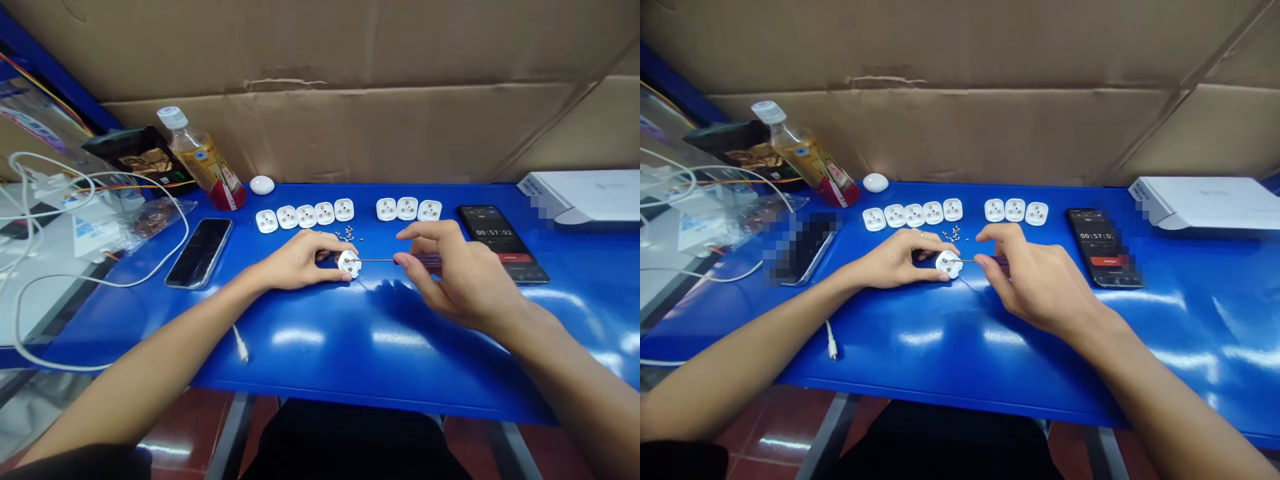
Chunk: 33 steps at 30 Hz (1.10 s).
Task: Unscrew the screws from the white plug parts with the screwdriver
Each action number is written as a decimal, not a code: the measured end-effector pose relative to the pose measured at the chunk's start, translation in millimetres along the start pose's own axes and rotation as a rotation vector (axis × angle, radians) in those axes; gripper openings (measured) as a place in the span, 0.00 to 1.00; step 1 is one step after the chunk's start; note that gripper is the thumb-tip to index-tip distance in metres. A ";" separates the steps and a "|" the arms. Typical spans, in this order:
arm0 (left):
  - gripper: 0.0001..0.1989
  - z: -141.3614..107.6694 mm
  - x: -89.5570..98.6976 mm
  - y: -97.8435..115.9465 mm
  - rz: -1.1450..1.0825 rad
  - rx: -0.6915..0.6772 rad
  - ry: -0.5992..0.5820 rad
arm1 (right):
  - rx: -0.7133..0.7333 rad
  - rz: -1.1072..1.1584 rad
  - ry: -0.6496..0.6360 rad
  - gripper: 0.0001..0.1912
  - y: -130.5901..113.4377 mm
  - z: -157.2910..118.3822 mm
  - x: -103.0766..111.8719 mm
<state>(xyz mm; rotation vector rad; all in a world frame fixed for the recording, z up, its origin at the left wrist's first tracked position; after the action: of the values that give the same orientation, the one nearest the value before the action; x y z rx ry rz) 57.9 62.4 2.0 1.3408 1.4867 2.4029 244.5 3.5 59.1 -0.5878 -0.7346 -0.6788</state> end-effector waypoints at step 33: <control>0.24 0.3 0.2 0.2 0.016 0.000 -0.007 | 0.047 -0.024 0.070 0.03 -6.6 -2.2 0.9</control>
<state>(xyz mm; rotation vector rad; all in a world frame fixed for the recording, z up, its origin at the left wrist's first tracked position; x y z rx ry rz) 58.0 62.6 2.3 1.3650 1.4801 2.4054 241.1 -2.5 60.0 -0.5103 -0.6919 -0.6990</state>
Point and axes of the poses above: each hand's wrist, its own z-axis towards the middle knuckle, its own x-axis out of the back of the hand, y = z × x, the point moved 7 cm from there along z, towards the middle knuckle, and after that the axes turned 7 degrees about y, right-handed, at the moved point
